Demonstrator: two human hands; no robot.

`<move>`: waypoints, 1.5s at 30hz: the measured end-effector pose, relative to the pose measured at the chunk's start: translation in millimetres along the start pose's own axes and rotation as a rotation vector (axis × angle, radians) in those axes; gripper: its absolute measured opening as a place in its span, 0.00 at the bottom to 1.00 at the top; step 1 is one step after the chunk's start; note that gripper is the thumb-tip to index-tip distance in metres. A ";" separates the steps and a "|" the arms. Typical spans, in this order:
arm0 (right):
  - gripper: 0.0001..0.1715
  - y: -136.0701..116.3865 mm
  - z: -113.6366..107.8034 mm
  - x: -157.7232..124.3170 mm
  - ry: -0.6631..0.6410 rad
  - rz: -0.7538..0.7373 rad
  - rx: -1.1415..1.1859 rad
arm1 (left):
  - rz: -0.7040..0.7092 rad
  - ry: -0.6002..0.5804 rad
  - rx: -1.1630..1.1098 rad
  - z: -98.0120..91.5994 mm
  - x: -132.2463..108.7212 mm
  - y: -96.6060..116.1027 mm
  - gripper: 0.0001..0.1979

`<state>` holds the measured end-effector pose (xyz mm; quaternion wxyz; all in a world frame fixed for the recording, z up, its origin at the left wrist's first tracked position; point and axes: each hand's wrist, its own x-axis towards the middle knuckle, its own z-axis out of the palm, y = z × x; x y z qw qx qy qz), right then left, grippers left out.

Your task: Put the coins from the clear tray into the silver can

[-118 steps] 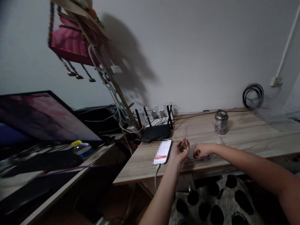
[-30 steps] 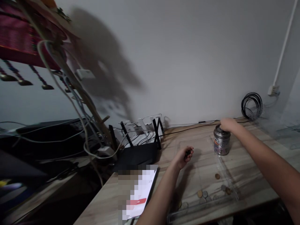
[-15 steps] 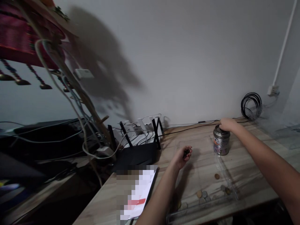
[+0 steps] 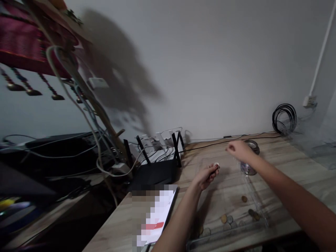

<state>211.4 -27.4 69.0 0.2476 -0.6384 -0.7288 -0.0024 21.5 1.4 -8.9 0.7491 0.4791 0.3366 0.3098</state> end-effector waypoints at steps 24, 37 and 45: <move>0.13 22.1 16.3 -21.0 0.508 0.206 0.191 | 0.052 0.016 0.211 0.9 0.4 -3.5 0.13; 0.15 47.9 7.7 -19.2 0.661 0.226 -0.034 | 0.053 0.047 0.213 -0.8 0.0 -3.4 0.15; 0.15 -23.2 70.8 -27.4 0.012 -0.146 0.383 | 0.033 0.083 0.133 -4.0 1.1 -5.8 0.15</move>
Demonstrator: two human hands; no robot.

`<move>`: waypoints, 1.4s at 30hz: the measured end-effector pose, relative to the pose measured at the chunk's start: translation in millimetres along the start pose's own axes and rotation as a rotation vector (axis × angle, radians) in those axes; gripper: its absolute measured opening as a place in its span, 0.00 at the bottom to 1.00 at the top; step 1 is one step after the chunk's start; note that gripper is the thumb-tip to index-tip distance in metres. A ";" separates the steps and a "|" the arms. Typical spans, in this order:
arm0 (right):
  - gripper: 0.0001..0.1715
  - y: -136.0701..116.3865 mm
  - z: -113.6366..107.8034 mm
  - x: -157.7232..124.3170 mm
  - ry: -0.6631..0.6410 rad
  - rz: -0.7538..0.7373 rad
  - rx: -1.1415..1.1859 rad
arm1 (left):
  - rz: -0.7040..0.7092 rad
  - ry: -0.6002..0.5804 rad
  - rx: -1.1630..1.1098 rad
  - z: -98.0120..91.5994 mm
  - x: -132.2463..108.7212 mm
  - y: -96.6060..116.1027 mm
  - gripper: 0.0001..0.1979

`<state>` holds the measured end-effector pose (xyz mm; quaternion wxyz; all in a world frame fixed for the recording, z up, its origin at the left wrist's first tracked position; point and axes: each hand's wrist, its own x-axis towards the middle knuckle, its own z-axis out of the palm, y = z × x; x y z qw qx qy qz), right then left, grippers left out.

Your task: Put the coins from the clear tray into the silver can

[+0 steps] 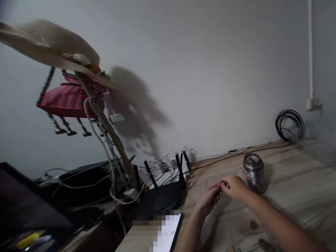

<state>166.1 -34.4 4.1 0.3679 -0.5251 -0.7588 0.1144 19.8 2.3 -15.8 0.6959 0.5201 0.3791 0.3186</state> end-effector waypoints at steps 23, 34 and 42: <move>0.12 55.5 -91.5 -3.1 0.575 0.516 -0.528 | -0.128 0.053 -0.285 4.3 -8.4 10.2 0.04; 0.15 47.9 -90.0 -1.5 0.618 0.262 -0.442 | -0.023 -0.033 -0.048 3.3 -4.6 4.3 0.15; 0.14 -3.9 -11.4 0.0 0.063 0.042 0.034 | -0.041 -0.026 -0.044 3.5 -7.0 5.6 0.17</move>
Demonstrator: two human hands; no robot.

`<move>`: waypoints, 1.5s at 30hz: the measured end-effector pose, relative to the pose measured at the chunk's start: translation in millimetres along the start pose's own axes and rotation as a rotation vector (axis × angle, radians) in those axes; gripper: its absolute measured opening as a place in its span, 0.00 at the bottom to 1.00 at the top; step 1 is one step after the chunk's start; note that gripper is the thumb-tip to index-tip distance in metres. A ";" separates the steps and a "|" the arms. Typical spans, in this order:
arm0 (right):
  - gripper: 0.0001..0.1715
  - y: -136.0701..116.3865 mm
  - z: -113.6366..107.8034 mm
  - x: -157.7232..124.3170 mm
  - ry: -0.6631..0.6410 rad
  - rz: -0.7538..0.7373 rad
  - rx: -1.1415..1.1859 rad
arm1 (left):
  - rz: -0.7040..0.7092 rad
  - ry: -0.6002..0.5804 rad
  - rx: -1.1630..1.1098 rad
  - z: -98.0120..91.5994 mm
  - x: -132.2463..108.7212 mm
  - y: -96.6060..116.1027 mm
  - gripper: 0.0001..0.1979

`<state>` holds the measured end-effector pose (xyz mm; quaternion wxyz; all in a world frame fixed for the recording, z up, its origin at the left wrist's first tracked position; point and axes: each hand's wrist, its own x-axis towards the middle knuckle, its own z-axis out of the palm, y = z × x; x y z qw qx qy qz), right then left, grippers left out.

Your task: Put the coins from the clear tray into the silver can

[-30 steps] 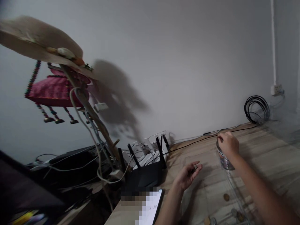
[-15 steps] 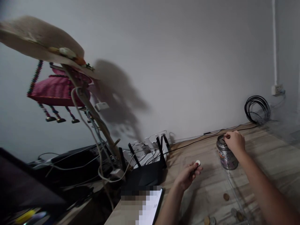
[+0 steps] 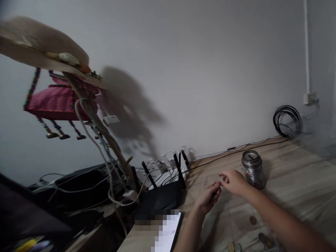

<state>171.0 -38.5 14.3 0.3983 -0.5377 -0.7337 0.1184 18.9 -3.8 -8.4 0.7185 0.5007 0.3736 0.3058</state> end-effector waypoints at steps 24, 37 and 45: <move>0.09 83.4 -85.2 8.1 0.553 0.331 -0.412 | 0.038 0.095 -0.074 -1.8 5.2 -0.3 0.09; 0.12 -2.8 7.2 -3.3 0.064 -0.011 -0.192 | 0.127 0.062 0.017 -0.3 2.4 -0.9 0.18; 0.11 4.0 0.6 2.2 0.039 0.124 -0.028 | 0.074 -0.099 -0.024 4.8 0.9 -2.4 0.15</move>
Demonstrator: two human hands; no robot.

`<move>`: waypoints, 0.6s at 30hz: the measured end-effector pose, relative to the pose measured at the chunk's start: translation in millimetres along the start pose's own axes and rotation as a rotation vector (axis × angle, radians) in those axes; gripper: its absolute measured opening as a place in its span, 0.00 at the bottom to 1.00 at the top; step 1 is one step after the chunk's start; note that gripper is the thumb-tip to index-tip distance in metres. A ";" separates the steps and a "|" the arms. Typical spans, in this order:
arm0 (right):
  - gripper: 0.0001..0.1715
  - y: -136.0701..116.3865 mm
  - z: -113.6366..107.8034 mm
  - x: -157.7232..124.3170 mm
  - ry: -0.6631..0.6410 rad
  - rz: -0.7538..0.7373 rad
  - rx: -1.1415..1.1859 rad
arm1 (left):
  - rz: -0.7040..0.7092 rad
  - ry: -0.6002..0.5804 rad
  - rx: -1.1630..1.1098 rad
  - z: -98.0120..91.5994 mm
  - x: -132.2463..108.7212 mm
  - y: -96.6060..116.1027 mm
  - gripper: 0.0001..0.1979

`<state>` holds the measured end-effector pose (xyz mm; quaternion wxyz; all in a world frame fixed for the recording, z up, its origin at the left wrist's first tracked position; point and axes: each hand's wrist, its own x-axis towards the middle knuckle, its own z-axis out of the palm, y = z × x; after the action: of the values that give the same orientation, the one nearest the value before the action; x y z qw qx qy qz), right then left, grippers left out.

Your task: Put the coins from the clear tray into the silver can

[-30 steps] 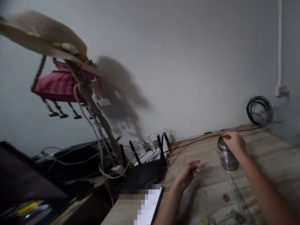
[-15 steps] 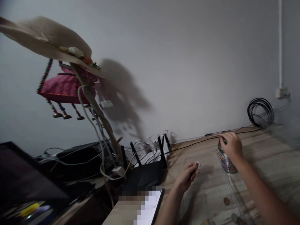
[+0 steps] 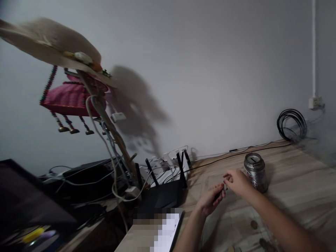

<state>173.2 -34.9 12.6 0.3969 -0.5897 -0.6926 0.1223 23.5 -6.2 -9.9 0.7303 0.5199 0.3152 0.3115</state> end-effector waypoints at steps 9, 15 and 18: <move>0.10 -7.4 -17.0 -2.7 0.264 -0.063 -0.251 | -0.011 0.116 -0.040 -3.0 4.3 -2.5 0.10; 0.14 41.9 -77.3 9.0 0.604 0.228 -0.496 | -0.128 0.223 -0.234 -3.6 2.6 2.7 0.17; 0.14 61.3 -86.5 10.3 0.529 0.335 -0.480 | -0.117 0.240 -0.228 -1.5 0.0 4.7 0.19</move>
<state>277.5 -34.5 34.3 0.3869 -0.7819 -0.4695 -0.1362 21.8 -4.1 -5.8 0.7584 0.3736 0.3927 0.3621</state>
